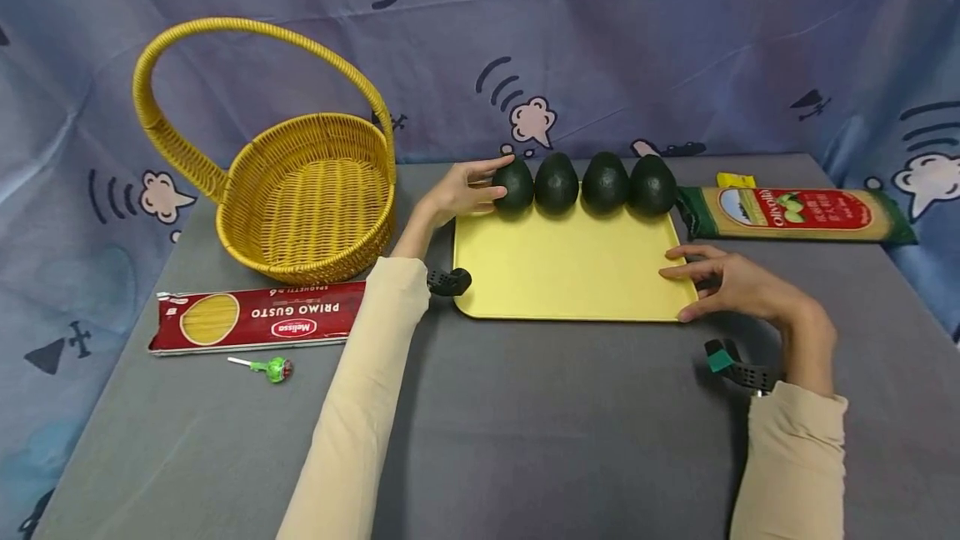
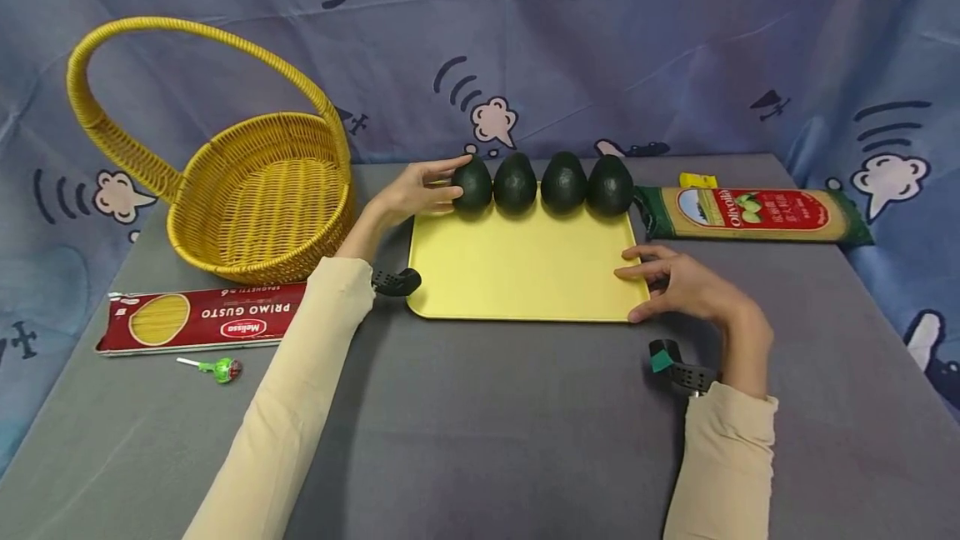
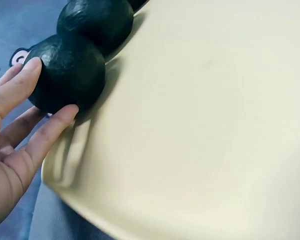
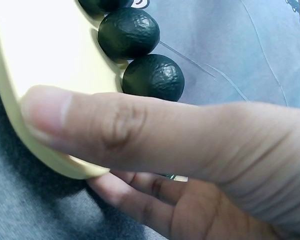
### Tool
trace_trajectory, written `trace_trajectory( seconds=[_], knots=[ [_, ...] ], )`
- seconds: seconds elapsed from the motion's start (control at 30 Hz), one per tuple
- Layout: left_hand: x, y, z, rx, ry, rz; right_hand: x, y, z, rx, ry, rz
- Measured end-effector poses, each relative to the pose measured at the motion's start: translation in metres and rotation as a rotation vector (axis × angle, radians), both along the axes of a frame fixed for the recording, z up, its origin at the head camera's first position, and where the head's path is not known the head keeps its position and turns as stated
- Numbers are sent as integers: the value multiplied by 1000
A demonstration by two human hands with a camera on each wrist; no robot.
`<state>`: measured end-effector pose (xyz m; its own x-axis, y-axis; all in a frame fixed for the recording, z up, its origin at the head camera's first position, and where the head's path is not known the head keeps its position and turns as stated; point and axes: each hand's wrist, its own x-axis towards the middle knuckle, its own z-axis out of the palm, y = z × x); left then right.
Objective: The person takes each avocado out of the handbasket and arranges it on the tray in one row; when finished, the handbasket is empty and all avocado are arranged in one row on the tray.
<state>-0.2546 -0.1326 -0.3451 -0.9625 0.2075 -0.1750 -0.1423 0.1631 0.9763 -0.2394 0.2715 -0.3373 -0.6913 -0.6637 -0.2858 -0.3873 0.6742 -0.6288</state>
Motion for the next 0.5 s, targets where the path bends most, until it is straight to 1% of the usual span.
trace_trajectory(
  seconds=[0.1, 0.17, 0.27, 0.37, 0.43, 0.5],
  knots=[
    [-2, 4, 0, 1, 1, -3, -1, -2, 1, 10, -1, -4],
    [-2, 5, 0, -12, 21, -3, -1, -4, 1, 17, 0, -6],
    [0, 5, -1, -67, 89, -18, 0, -5, 1, 24, 10, 4],
    [3, 6, -1, -149, 182, -29, 0, -6, 1, 47, 13, 2],
    [4, 7, 1, -187, 231, -20, 1, -5, 4, 49, 3, -21],
    [8, 10, 5, -258, 266, 10, 3, -3, 10, 58, -8, -71]
  ],
)
